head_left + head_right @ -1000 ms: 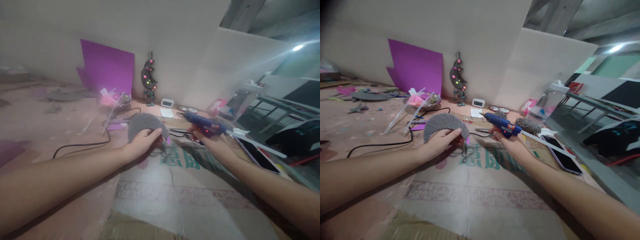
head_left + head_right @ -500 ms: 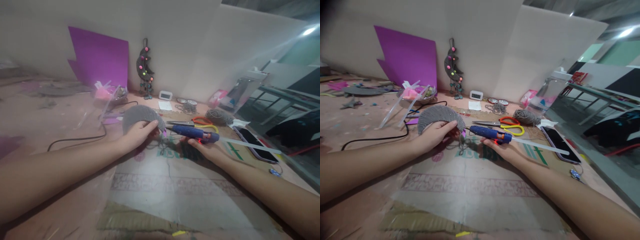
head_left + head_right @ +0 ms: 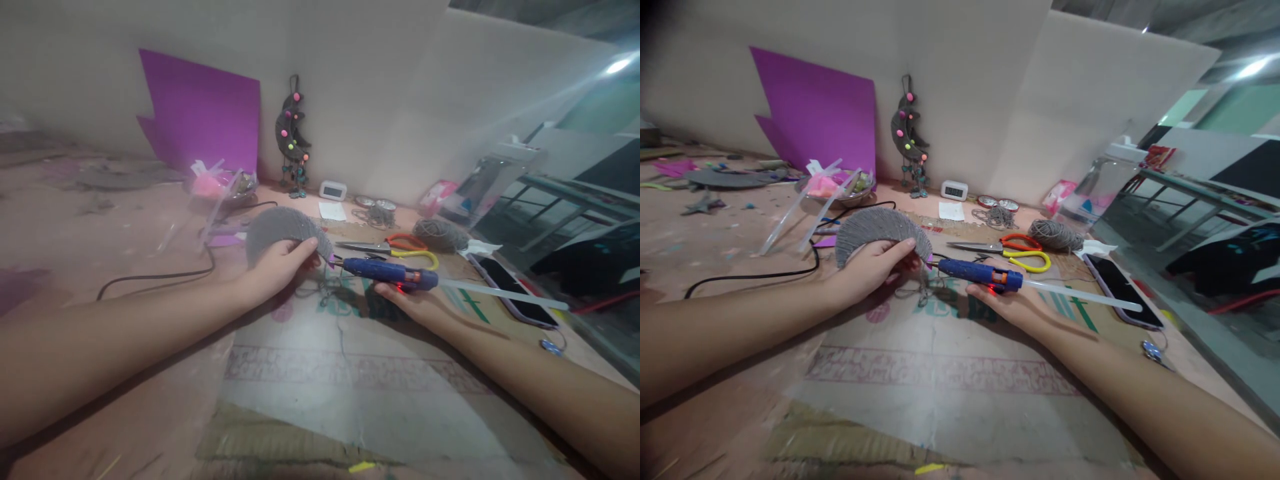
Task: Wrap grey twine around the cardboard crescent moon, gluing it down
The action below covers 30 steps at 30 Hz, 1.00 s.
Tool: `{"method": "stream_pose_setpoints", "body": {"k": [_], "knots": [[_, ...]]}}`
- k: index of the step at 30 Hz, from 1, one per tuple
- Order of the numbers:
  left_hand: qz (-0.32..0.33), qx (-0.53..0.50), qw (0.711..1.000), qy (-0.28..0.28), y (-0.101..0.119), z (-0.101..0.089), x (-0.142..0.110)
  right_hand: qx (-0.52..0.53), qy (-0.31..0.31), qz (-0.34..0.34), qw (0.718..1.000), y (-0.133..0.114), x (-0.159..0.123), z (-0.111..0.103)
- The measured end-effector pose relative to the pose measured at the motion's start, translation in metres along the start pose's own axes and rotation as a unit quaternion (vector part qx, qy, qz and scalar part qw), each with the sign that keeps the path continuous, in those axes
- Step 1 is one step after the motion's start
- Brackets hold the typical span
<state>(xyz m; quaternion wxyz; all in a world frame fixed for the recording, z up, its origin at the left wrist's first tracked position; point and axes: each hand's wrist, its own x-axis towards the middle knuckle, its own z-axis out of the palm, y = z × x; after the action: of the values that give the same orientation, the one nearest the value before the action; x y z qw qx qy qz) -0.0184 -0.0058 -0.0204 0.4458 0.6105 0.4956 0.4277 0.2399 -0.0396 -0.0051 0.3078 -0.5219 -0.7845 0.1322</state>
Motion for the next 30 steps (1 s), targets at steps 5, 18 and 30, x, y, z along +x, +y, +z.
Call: {"method": "stream_pose_setpoints", "body": {"k": [5, 18, 30], "knots": [[-0.017, -0.021, 1.000, 0.001, -0.0013, 0.0009, 0.0009, -0.007, 0.008, -0.005, 1.000, -0.0049, -0.0002, 0.0006], [-0.029, -0.012, 0.999, -0.009, -0.0052, 0.0003, 0.0019, -0.003, 0.017, 0.016, 1.000, -0.0054, 0.0006, 0.0019], [-0.023, -0.008, 1.000, -0.001, -0.0029, 0.0008, 0.0011, 0.007, 0.014, 0.009, 1.000, -0.0104, 0.0019, 0.0018]]}}
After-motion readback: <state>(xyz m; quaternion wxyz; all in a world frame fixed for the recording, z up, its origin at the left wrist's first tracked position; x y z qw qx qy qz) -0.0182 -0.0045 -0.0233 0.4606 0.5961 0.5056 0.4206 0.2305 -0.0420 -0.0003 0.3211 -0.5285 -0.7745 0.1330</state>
